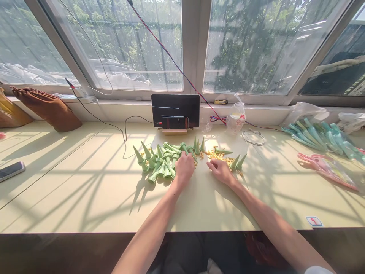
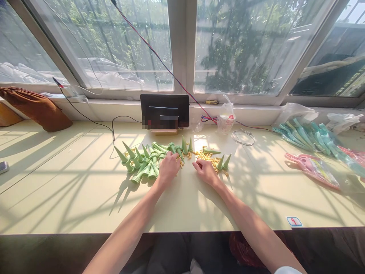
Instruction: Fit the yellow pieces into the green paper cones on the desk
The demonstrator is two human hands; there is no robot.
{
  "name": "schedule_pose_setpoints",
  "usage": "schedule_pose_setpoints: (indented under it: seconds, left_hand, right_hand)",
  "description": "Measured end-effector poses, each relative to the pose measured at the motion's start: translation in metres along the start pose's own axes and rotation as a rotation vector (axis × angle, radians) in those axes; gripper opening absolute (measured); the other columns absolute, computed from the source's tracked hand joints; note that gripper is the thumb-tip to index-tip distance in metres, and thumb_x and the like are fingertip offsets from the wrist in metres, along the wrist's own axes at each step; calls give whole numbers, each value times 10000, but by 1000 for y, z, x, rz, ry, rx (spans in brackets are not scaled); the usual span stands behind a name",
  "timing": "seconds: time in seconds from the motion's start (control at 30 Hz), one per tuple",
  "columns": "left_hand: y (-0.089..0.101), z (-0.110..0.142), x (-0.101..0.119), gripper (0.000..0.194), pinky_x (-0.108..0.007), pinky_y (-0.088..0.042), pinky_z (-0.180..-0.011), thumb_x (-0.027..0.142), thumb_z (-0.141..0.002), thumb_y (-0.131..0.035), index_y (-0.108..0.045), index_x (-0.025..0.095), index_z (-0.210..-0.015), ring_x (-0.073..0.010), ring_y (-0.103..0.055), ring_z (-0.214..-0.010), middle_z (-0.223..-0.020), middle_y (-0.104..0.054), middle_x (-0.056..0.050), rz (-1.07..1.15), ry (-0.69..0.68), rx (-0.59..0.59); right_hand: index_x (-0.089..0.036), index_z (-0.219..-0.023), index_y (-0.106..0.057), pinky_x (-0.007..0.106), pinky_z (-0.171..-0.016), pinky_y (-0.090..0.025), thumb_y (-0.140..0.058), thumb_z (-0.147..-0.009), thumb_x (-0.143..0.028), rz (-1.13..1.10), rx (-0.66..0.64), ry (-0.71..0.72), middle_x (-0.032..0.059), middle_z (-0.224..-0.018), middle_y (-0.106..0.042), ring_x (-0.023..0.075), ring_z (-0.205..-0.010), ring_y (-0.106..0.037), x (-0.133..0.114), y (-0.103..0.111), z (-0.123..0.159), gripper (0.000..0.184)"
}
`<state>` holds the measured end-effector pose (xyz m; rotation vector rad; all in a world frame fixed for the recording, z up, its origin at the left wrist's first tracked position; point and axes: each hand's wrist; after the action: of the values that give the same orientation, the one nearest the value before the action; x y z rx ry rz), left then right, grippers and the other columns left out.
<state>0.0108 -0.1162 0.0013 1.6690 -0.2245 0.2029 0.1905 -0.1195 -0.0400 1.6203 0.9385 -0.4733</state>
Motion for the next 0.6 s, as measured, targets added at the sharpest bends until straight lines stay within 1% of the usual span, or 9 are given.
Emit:
schedule_pose_setpoints:
  seconds: [0.1,0.23,0.4,0.5,0.6]
  left_hand:
    - [0,1,1,232,-314,-485,-737,225,-962,-427,-645,169,-1019,-228,-665,-877,-1081,-574,-135,-6,-5,-24]
    - [-1,1,0,228,-302,-473,-718,166,-953,-410,-635,161,-994,-223,-667,-853,-1050,-591,-127,-24,-25,-11]
    - [-5,1,-2,269,-307,-465,-702,117,-947,-364,-629,160,-967,-220,-665,-820,-1019,-600,-120,-26,-46,5]
    - [-7,0,-2,284,-308,-465,-700,104,-943,-353,-630,161,-964,-222,-664,-816,-1006,-602,-122,-26,-42,12]
    - [-8,0,-3,272,-304,-467,-712,117,-948,-363,-629,166,-977,-220,-664,-830,-1011,-598,-124,-12,-37,15]
  right_hand:
    - [-198,-599,-366,259,-561,-261,-458,-903,-394,-2,2,-3,-42,-559,-342,117,-559,-337,0,0,0,374]
    - [-198,-594,-371,261,-561,-261,-464,-903,-399,1,7,1,-44,-557,-341,115,-556,-332,1,-1,-1,381]
    - [-197,-595,-381,260,-560,-269,-469,-905,-400,-14,15,15,-45,-555,-342,114,-552,-333,-1,-1,0,381]
    - [-197,-596,-396,261,-559,-270,-468,-908,-390,-2,18,22,-46,-548,-339,115,-548,-336,-3,-1,1,373]
    - [-195,-621,-452,260,-564,-287,-484,-901,-374,3,28,20,-44,-547,-387,118,-545,-359,-4,-1,2,333]
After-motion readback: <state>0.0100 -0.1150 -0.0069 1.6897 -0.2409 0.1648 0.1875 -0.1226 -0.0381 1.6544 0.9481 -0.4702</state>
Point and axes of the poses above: each hand's wrist, its own z-axis away from the middle knuckle, its own y-axis out of the back of the hand, x = y × z
